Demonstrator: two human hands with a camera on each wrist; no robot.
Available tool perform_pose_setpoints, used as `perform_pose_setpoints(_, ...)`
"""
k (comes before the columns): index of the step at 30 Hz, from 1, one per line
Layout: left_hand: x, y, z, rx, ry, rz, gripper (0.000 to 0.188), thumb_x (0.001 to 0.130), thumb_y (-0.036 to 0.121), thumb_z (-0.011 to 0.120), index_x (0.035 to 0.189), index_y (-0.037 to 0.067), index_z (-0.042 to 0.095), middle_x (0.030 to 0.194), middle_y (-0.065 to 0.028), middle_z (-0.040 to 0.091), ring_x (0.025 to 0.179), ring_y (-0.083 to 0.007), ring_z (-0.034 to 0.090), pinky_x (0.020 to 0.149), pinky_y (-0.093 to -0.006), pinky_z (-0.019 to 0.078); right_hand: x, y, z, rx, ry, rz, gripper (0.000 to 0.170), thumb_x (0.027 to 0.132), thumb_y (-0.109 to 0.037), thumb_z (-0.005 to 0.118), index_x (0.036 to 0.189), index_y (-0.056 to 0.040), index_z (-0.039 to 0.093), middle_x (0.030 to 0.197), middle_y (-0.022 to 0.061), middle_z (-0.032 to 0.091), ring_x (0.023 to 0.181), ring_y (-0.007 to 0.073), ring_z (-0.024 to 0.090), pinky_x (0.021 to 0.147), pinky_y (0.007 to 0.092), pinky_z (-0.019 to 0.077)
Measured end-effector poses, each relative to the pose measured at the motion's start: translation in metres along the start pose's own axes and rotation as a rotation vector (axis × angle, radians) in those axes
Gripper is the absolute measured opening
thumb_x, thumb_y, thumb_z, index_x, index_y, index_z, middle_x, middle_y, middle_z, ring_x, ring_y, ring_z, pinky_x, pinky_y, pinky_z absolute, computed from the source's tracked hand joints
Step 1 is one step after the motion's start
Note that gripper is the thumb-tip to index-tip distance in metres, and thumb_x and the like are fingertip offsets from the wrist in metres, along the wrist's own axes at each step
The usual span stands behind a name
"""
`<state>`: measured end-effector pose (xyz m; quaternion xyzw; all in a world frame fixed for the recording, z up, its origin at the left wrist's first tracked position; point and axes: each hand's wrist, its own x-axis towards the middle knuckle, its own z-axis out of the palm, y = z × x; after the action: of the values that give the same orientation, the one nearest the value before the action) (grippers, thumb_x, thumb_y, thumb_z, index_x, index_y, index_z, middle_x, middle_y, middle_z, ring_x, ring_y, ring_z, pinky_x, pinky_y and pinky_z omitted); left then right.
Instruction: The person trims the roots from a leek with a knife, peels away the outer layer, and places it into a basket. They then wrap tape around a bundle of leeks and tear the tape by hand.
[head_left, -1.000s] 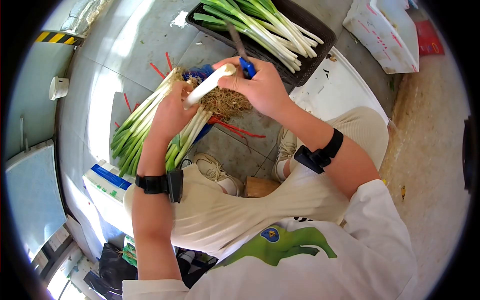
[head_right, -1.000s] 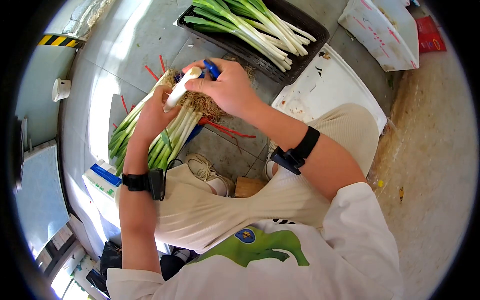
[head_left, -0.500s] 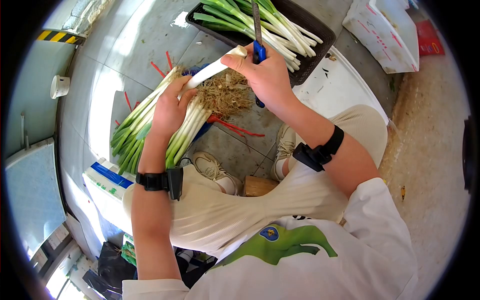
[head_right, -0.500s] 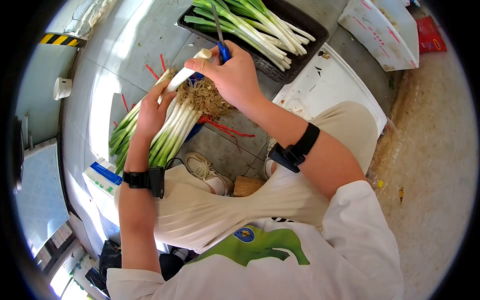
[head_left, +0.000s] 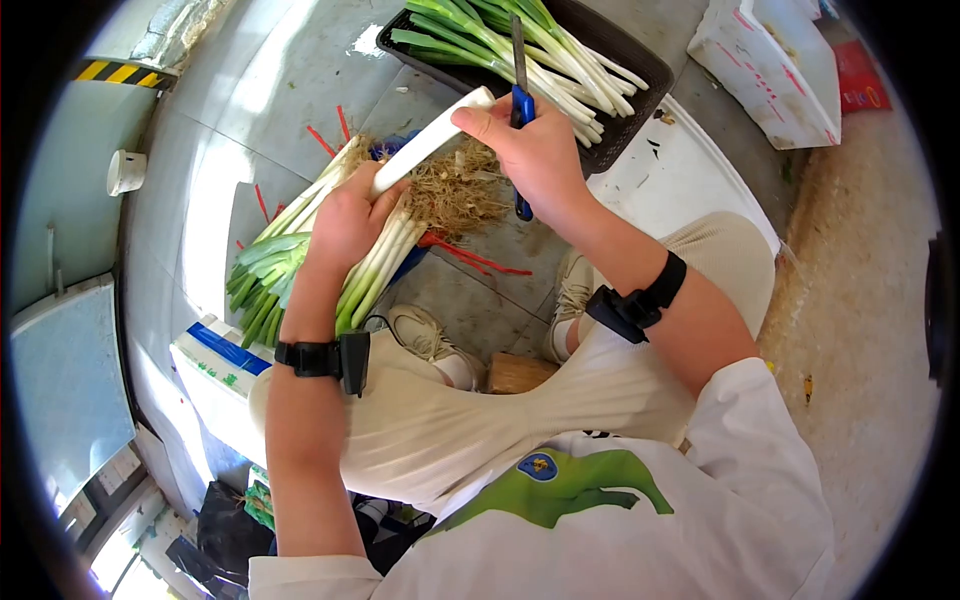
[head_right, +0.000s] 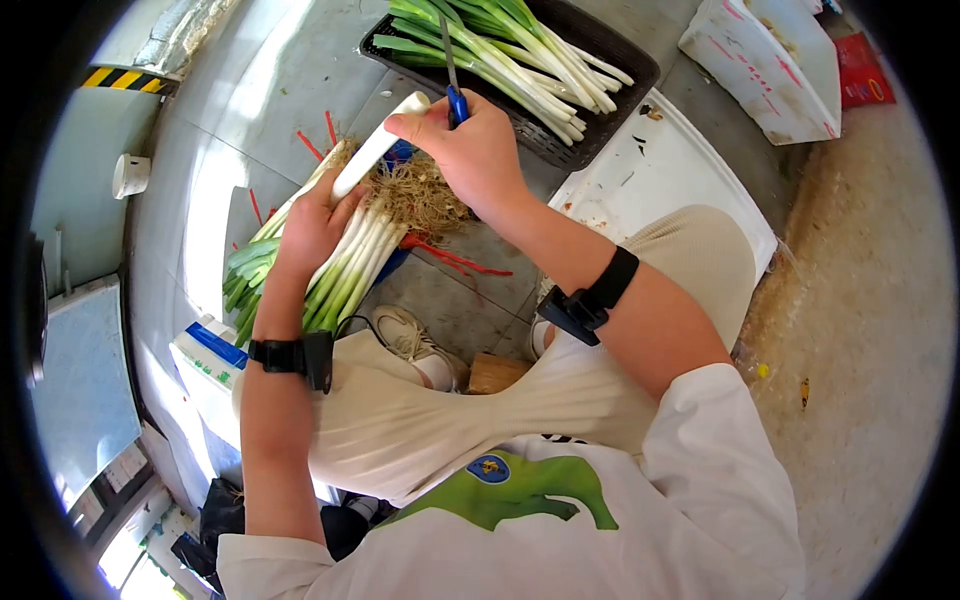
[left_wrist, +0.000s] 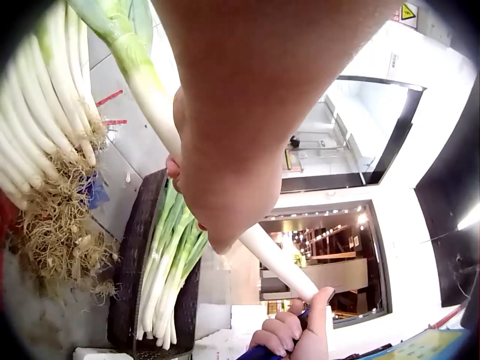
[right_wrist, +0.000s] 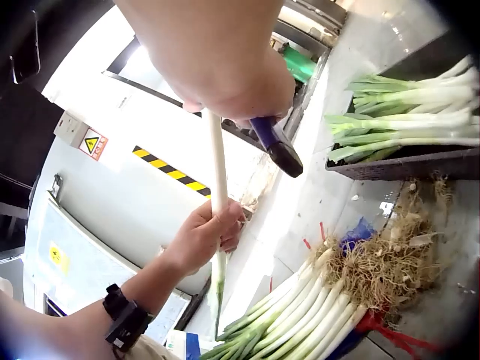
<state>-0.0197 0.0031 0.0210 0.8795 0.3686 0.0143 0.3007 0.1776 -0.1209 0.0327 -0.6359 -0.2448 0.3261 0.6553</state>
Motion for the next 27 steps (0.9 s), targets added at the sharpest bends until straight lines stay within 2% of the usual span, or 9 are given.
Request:
perform_pose_setpoints(6,0.009,-0.025,-0.008,-0.008,-0.065,-0.060,0.033,0.094,0.031,0.061,0.109,0.002,0.060,0.079,-0.0223,0.063,0.073,-0.0367,0.062,0.070,-0.0433,0.0477,0.002,0.013,0.001,-0.094,-0.105,0.140,0.039,0.075,-0.036,0.086,0.078,-0.0040,0.064,0.065,-0.0021,0.057,0.059,0.0072,0.050,0.055,0.0249,0.0397)
perform_pose_setpoints(9,0.021,-0.058,-0.013,0.120,-0.175,-0.088,0.033,0.090,0.030,0.055,0.101,-0.001,0.061,0.079,-0.0227,0.063,0.074,-0.0357,0.062,0.072,-0.0445,0.0477,-0.003,0.013,0.002,-0.100,-0.152,0.194,0.034,0.077,-0.033,0.084,0.079,-0.0037,0.067,0.067,-0.0016,0.059,0.062,0.0080,0.051,0.058,0.0264,0.0411)
perform_pose_setpoints(10,0.022,-0.064,-0.018,0.116,-0.213,-0.102,0.037,0.086,0.032,0.057,0.096,-0.002,0.063,0.086,-0.0271,0.066,0.083,-0.0422,0.064,0.077,-0.0481,0.0494,-0.004,0.013,0.001,-0.099,-0.156,0.205,0.034,0.077,-0.033,0.084,0.079,-0.0037,0.067,0.067,-0.0016,0.059,0.062,0.0080,0.051,0.058,0.0264,0.0411)
perform_pose_setpoints(13,0.025,-0.113,-0.017,0.211,-0.289,-0.169,0.040,0.084,0.031,0.053,0.098,-0.005,0.064,0.093,-0.0308,0.065,0.091,-0.0462,0.063,0.083,-0.0504,0.0484,-0.007,0.014,-0.001,-0.151,-0.213,0.197,0.031,0.078,-0.031,0.083,0.079,-0.0038,0.067,0.068,-0.0009,0.059,0.061,0.0081,0.049,0.057,0.0278,0.0391)
perform_pose_setpoints(16,0.017,-0.169,-0.012,0.336,-0.254,-0.190,0.041,0.084,0.031,0.052,0.098,-0.006,0.064,0.099,-0.0318,0.065,0.097,-0.0465,0.062,0.088,-0.0502,0.0476,-0.010,0.017,-0.002,-0.175,-0.238,0.221,0.032,0.078,-0.032,0.083,0.080,-0.0039,0.068,0.067,-0.0014,0.058,0.060,0.0078,0.047,0.056,0.0278,0.0370)
perform_pose_setpoints(17,0.016,-0.183,-0.013,0.358,-0.360,-0.261,0.044,0.086,0.031,0.052,0.106,-0.007,0.062,0.108,-0.0329,0.063,0.104,-0.0461,0.060,0.093,-0.0494,0.0462,-0.010,0.015,-0.001,-0.238,-0.251,0.231,0.031,0.080,-0.032,0.081,0.081,-0.0040,0.069,0.065,-0.0021,0.057,0.059,0.0075,0.046,0.055,0.0275,0.0358)
perform_pose_setpoints(20,-0.003,-0.243,0.007,0.362,-0.257,-0.279,0.046,0.090,0.031,0.051,0.114,-0.008,0.056,0.114,-0.0332,0.062,0.109,-0.0464,0.058,0.095,-0.0488,0.0455,-0.015,0.008,0.004,-0.259,-0.272,0.247,0.029,0.084,-0.032,0.077,0.083,-0.0039,0.070,0.064,-0.0030,0.057,0.059,0.0070,0.046,0.055,0.0277,0.0356)
perform_pose_setpoints(23,-0.013,-0.285,0.025,0.329,-0.309,-0.346,0.045,0.093,0.028,0.052,0.119,-0.008,0.051,0.119,-0.0336,0.059,0.113,-0.0469,0.056,0.097,-0.0487,0.0448,-0.016,0.017,0.005,-0.247,-0.279,0.242,0.027,0.088,-0.031,0.074,0.085,-0.0039,0.071,0.063,-0.0038,0.055,0.057,0.0063,0.045,0.054,0.0270,0.0350)
perform_pose_setpoints(27,-0.022,-0.291,0.031,0.389,-0.405,-0.482,0.043,0.094,0.027,0.053,0.121,-0.006,0.051,0.121,-0.0319,0.059,0.114,-0.0445,0.057,0.098,-0.0499,0.0455,-0.018,0.019,0.009,-0.219,-0.311,0.301,0.027,0.089,-0.030,0.073,0.087,-0.0038,0.071,0.064,-0.0043,0.055,0.056,0.0052,0.045,0.052,0.0263,0.0343)
